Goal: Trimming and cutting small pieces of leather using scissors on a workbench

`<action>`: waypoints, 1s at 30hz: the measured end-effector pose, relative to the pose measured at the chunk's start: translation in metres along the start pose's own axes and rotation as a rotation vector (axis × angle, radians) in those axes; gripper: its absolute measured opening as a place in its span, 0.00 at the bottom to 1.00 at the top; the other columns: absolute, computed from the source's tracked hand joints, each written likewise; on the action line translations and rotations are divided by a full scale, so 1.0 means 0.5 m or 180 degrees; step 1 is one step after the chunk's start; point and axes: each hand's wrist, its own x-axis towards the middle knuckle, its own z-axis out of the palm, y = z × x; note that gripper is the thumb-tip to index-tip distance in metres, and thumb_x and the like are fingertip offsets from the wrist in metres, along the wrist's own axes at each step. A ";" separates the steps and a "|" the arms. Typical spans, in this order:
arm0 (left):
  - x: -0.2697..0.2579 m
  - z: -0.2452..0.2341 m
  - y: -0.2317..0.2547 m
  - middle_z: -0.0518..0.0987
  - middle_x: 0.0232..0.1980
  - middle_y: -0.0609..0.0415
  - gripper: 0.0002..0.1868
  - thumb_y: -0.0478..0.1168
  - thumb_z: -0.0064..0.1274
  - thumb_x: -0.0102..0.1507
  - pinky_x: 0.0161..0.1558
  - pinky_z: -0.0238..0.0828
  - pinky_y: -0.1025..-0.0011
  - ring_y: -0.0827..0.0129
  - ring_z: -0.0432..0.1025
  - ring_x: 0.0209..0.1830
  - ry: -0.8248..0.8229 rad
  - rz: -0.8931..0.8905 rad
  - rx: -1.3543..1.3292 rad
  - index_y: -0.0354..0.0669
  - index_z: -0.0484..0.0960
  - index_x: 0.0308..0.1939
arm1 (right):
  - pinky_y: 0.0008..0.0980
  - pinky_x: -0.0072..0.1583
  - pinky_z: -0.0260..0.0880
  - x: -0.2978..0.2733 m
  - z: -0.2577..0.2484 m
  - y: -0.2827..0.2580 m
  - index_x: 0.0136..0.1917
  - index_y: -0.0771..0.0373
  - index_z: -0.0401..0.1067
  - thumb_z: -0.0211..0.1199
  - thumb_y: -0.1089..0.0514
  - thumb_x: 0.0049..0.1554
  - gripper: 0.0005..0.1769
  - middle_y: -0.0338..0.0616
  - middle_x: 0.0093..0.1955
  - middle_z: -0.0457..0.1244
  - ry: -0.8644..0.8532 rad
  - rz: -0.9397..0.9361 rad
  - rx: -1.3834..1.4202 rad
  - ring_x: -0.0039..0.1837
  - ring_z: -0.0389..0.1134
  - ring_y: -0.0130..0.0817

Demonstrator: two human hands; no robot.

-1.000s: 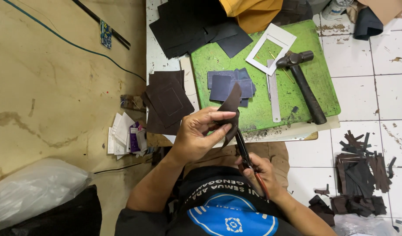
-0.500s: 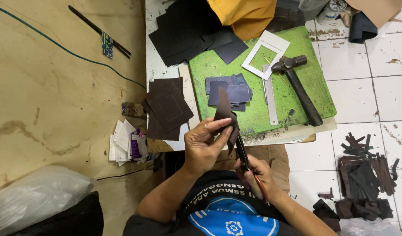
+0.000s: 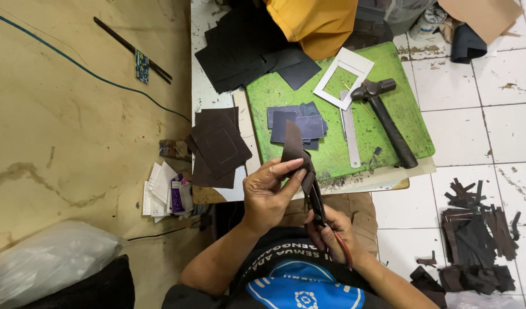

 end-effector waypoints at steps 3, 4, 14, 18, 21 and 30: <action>-0.005 0.004 -0.006 0.81 0.44 0.51 0.13 0.24 0.62 0.62 0.47 0.78 0.81 0.72 0.77 0.45 -0.0011 -0.0054 -0.0062 0.33 0.85 0.51 | 0.22 0.29 0.51 0.004 0.002 -0.003 0.53 0.65 0.66 0.50 0.34 0.68 0.29 0.35 0.24 0.53 0.0033 0.0033 -0.0028 0.24 0.52 0.22; -0.007 0.006 -0.004 0.81 0.44 0.51 0.13 0.24 0.62 0.62 0.47 0.78 0.81 0.72 0.77 0.45 -0.0010 -0.0050 -0.0064 0.33 0.85 0.51 | 0.22 0.29 0.51 0.005 0.005 -0.002 0.53 0.65 0.66 0.50 0.34 0.68 0.29 0.35 0.24 0.53 0.0029 0.0031 -0.0031 0.24 0.52 0.22; -0.027 0.036 -0.006 0.86 0.46 0.47 0.13 0.27 0.61 0.64 0.52 0.81 0.74 0.68 0.80 0.45 0.0376 0.0406 0.0475 0.35 0.84 0.53 | 0.22 0.26 0.48 -0.008 0.011 0.029 0.51 0.68 0.67 0.53 0.39 0.67 0.27 0.37 0.23 0.50 0.0388 0.0028 0.0304 0.22 0.49 0.24; -0.033 0.044 -0.018 0.85 0.49 0.45 0.13 0.27 0.60 0.64 0.55 0.82 0.73 0.64 0.81 0.49 0.0464 0.0473 0.0391 0.35 0.84 0.54 | 0.22 0.25 0.48 -0.007 0.012 0.025 0.48 0.68 0.67 0.54 0.39 0.66 0.27 0.38 0.25 0.51 0.0481 0.0141 0.0255 0.23 0.49 0.23; -0.036 0.044 -0.020 0.85 0.50 0.46 0.13 0.27 0.60 0.65 0.58 0.81 0.72 0.64 0.81 0.51 0.0467 0.0452 0.0421 0.35 0.84 0.54 | 0.22 0.26 0.48 -0.008 0.014 0.024 0.48 0.68 0.67 0.54 0.40 0.66 0.26 0.37 0.25 0.50 0.0510 0.0107 0.0210 0.24 0.48 0.23; -0.046 0.049 -0.037 0.84 0.50 0.46 0.13 0.28 0.59 0.65 0.57 0.82 0.72 0.64 0.81 0.50 0.0576 0.0403 0.0384 0.36 0.84 0.54 | 0.22 0.26 0.46 -0.007 0.022 0.022 0.47 0.68 0.65 0.54 0.38 0.66 0.28 0.38 0.24 0.52 0.0749 0.0173 0.0123 0.24 0.49 0.22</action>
